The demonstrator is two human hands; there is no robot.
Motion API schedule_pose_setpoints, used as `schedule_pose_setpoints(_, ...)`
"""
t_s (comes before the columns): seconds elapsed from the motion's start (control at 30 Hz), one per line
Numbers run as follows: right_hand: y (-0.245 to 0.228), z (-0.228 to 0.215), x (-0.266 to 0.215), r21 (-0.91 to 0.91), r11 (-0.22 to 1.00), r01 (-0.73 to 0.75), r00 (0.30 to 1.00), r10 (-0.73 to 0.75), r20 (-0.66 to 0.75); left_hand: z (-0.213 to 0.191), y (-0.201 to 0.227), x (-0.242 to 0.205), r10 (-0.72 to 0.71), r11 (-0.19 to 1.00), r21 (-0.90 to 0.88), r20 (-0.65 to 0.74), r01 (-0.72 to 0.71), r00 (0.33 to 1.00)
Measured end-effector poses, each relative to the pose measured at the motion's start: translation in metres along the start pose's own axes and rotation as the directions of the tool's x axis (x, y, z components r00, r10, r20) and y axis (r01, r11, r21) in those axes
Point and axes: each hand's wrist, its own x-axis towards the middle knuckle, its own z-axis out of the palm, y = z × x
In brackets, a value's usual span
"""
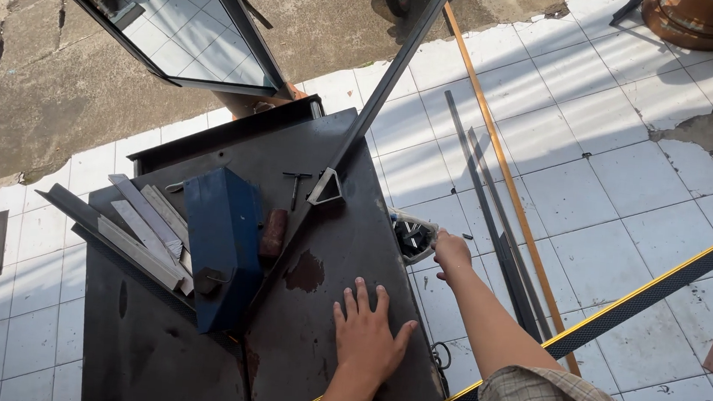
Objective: The person positions long black and gold metal frame pieces on a miter saw table, aligns them with the blade, and cuts them into shorter segments. The person repeats this process for several pieces, stacking the cut segments on the table.
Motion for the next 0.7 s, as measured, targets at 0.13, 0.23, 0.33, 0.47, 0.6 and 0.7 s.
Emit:
schedule_pose_setpoints(0.13,-0.010,-0.013,-0.030,0.152,0.988,-0.030,1.000,0.029,0.006,-0.008,0.000,-0.001,-0.022,0.999,-0.022,0.061,0.023,0.998)
schedule_pose_setpoints(0.23,0.003,-0.017,-0.037,0.202,0.979,-0.041,0.999,0.039,0.012,-0.003,-0.005,-0.003,-0.008,0.999,-0.040,0.060,0.011,0.998)
schedule_pose_setpoints(0.33,0.013,-0.013,-0.038,0.232,0.972,0.035,0.999,-0.031,-0.024,0.004,-0.011,0.000,0.024,0.998,-0.052,-0.002,-0.024,1.000)
schedule_pose_setpoints(0.47,0.022,0.004,-0.072,0.286,0.921,0.263,0.964,-0.242,-0.107,0.015,-0.037,-0.007,0.186,0.909,-0.342,-0.177,-0.237,0.966)
schedule_pose_setpoints(0.6,0.036,0.035,-0.116,0.256,0.799,0.544,0.837,-0.538,-0.100,0.045,-0.086,-0.034,0.259,0.762,-0.368,-0.580,-0.532,0.772)
schedule_pose_setpoints(0.7,0.055,0.058,-0.136,0.219,0.764,0.607,0.790,-0.610,-0.063,0.059,-0.143,-0.062,-0.021,0.779,-0.435,-0.737,-0.451,0.676)
